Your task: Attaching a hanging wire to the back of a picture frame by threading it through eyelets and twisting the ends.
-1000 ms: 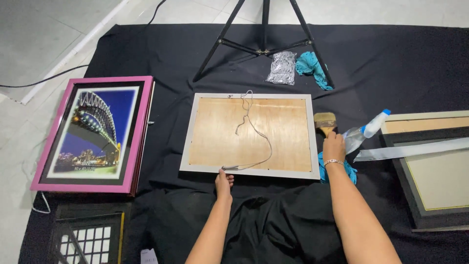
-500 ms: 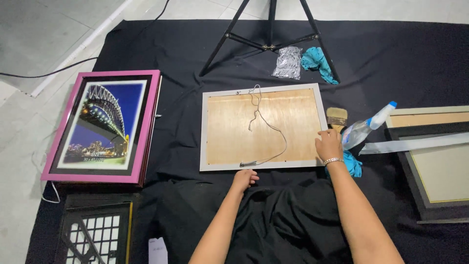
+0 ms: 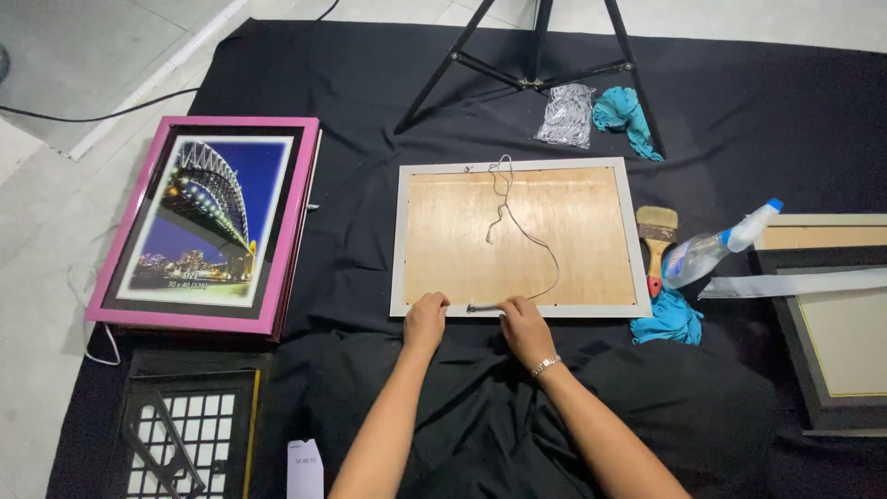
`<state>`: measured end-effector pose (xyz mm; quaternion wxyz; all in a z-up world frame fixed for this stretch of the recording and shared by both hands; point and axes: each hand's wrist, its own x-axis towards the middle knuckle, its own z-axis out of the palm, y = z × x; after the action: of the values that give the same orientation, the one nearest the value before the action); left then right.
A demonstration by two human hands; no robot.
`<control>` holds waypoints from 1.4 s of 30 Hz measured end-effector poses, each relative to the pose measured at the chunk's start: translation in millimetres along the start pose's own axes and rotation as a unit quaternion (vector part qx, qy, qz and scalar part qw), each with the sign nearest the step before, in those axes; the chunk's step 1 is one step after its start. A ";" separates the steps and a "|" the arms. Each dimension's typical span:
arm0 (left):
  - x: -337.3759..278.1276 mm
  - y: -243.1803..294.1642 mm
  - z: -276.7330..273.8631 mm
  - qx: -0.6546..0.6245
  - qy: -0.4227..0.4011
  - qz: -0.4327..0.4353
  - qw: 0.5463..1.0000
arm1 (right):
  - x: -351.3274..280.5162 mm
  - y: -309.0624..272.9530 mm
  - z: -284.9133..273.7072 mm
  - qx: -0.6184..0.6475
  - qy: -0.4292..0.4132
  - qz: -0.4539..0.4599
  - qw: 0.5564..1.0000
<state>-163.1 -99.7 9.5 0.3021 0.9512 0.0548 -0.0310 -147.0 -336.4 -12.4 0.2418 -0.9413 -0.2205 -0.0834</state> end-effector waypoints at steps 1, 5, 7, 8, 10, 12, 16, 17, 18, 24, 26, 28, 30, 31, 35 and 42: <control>4.4 1.5 5.9 -0.001 -0.002 0.000 1.000 | 4.5 7.3 3.7 -0.001 -0.001 0.001 1.000; 11.6 5.1 21.5 0.030 -0.005 0.061 0.998 | 10.5 31.7 20.1 -0.076 0.046 -0.071 0.994; 12.8 7.6 21.2 0.034 -0.029 0.070 0.997 | 9.7 34.1 24.4 -0.089 0.051 -0.070 0.992; 13.0 9.0 18.8 0.034 -0.033 0.056 0.997 | 9.3 30.7 24.7 -0.090 0.046 -0.078 0.992; 16.2 10.4 15.3 0.034 -0.037 0.043 0.998 | 11.1 25.6 30.2 -0.090 0.042 -0.085 0.991; 18.2 11.0 14.3 0.021 -0.071 -0.004 0.997 | 10.8 21.9 39.5 -0.093 0.022 -0.096 0.991; 23.4 2.6 19.1 -0.035 -0.104 -0.054 0.992 | 24.1 12.8 52.5 -0.084 -0.013 -0.098 0.992; 24.8 -0.5 21.6 -0.047 -0.107 -0.061 0.991 | 26.4 9.1 57.1 -0.087 -0.006 -0.111 0.990; 26.4 -3.5 23.9 -0.059 -0.110 -0.067 0.990 | 28.6 5.4 61.7 -0.091 0.001 -0.123 0.988; 23.6 6.4 14.7 -0.055 -0.114 -0.092 0.988 | 31.2 18.5 100.5 -0.146 -0.015 -0.117 0.982; 26.0 5.9 16.0 -0.052 -0.113 -0.096 0.988 | 31.8 15.9 98.1 -0.175 -0.020 -0.131 0.976; 27.9 5.8 18.7 -0.050 -0.113 -0.100 0.987 | 31.7 12.5 95.6 -0.206 -0.026 -0.147 0.967; 28.3 5.6 21.4 -0.046 -0.114 -0.112 0.986 | 29.8 6.2 93.5 -0.212 -0.073 -0.129 0.966; 28.4 6.2 21.9 -0.046 -0.114 -0.114 0.986 | 30.2 5.9 93.5 -0.211 -0.074 -0.130 0.966; 26.3 9.4 21.0 -0.036 -0.107 -0.126 0.986 | 31.4 5.1 86.6 -0.167 -0.126 -0.089 0.974; 23.7 11.6 20.3 -0.023 -0.101 -0.123 0.987 | 28.9 6.7 68.8 -0.102 -0.154 -0.062 0.981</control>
<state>-138.7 -118.8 -2.7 0.3215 0.9221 0.1409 -0.1629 -114.8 -297.0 -67.4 0.1021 -0.9471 -0.3031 0.0255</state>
